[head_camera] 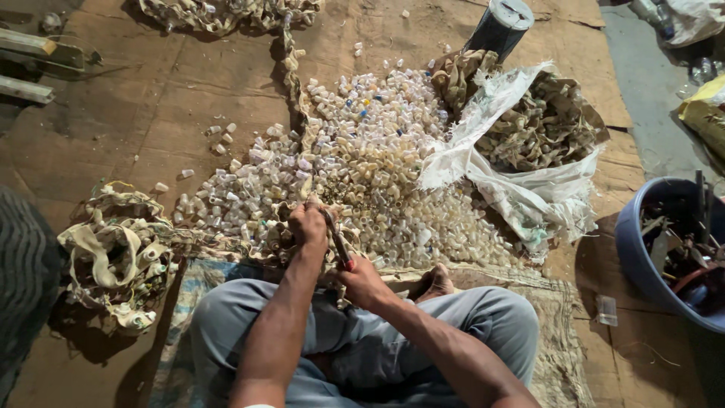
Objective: The person sits on the floor and uses red-handled pliers to cut small plastic caps from a long, tangled strip of material. The cut caps are dropped onto a large pile on the floor.
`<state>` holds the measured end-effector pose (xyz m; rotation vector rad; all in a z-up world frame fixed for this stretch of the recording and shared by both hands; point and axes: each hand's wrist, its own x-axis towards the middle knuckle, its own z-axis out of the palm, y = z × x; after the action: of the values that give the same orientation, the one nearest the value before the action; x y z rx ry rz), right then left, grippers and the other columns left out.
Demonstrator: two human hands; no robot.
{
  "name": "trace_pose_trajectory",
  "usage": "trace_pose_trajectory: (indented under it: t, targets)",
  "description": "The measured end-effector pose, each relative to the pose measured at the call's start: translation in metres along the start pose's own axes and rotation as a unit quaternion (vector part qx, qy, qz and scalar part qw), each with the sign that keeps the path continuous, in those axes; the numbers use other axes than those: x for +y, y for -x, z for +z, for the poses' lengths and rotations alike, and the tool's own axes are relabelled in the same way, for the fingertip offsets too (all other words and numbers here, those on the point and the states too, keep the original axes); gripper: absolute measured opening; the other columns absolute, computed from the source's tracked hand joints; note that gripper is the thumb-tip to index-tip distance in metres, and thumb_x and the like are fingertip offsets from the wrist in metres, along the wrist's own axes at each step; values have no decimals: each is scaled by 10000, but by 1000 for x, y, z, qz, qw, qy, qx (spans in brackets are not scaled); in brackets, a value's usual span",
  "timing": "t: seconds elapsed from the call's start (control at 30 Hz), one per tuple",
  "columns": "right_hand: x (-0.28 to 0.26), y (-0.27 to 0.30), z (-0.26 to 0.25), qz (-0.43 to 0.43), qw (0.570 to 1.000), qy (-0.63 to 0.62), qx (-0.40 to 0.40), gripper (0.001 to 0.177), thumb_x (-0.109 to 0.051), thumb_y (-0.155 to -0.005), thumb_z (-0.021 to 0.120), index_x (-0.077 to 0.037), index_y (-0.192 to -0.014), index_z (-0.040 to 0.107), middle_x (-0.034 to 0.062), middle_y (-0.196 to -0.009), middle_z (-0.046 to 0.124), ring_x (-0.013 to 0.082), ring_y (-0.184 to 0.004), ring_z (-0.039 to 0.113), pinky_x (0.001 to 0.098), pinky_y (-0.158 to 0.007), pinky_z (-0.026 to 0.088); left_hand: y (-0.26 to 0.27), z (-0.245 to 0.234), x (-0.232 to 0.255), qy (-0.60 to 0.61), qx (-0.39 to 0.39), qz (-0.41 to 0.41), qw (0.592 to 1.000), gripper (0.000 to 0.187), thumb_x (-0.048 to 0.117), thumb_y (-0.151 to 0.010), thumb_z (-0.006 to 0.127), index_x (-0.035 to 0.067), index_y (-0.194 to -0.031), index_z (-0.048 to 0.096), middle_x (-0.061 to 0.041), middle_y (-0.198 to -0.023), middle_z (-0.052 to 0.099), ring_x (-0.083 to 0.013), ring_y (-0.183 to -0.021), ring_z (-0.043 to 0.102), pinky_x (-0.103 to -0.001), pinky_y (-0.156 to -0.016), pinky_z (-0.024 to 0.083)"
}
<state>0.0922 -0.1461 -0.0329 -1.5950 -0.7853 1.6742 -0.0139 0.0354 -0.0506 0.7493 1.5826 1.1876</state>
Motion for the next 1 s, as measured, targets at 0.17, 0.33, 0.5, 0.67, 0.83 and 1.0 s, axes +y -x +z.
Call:
trace_pose_trajectory:
  t: [0.17, 0.33, 0.5, 0.67, 0.83, 1.0]
  targets:
    - [33, 55, 13, -452, 854, 253, -39, 75, -28, -1028, 535, -101, -1012, 536, 37, -833, 590, 189, -815, 590, 361, -656, 492, -51, -18, 64, 229, 1, -43, 972, 94, 23, -913, 666, -61, -949, 642, -171, -875, 662, -279, -610, 633, -424, -507, 553]
    - [-65, 52, -5, -9, 998, -20, -56, 306, -351, -962, 669, -57, -923, 596, 76, -601, 559, 165, -439, 549, 311, -367, 401, -17, -43, 59, 259, -60, -137, 954, 112, 86, -936, 665, -10, -994, 667, -136, -899, 674, -249, -647, 636, -398, -523, 559]
    - [-107, 72, -11, -89, 995, 12, 32, 315, -341, -943, 733, -46, -957, 624, 32, -707, 621, 111, -565, 595, 282, -488, 503, 7, -31, 57, 266, -113, -123, 949, 134, 152, -961, 677, 34, -1023, 690, -73, -891, 673, -202, -689, 624, -359, -548, 551]
    - [-100, 61, -12, -44, 997, -66, 18, 315, -350, -892, 690, -45, -900, 612, 44, -640, 613, 173, -483, 580, 348, -417, 488, 29, -23, 43, 226, -137, -54, 963, 157, 218, -986, 689, 78, -1052, 714, -10, -884, 671, -155, -732, 612, -320, -573, 544]
    - [-90, 36, -22, -77, 989, -129, 9, 300, -314, -961, 706, -18, -912, 689, 43, -644, 594, 136, -502, 545, 311, -414, 470, 42, -21, 27, 206, -158, -47, 965, 146, 220, -995, 635, 101, -1006, 719, -10, -811, 642, -170, -666, 517, -317, -569, 439]
    - [-83, 12, -29, -112, 971, -210, -7, 277, -274, -1003, 702, -10, -923, 689, 47, -652, 599, 153, -499, 547, 296, -420, 469, 65, -19, 12, 174, -155, 49, 971, 241, 223, -1033, 610, 20, -969, 722, -24, -872, 698, -109, -768, 568, -267, -728, 453]
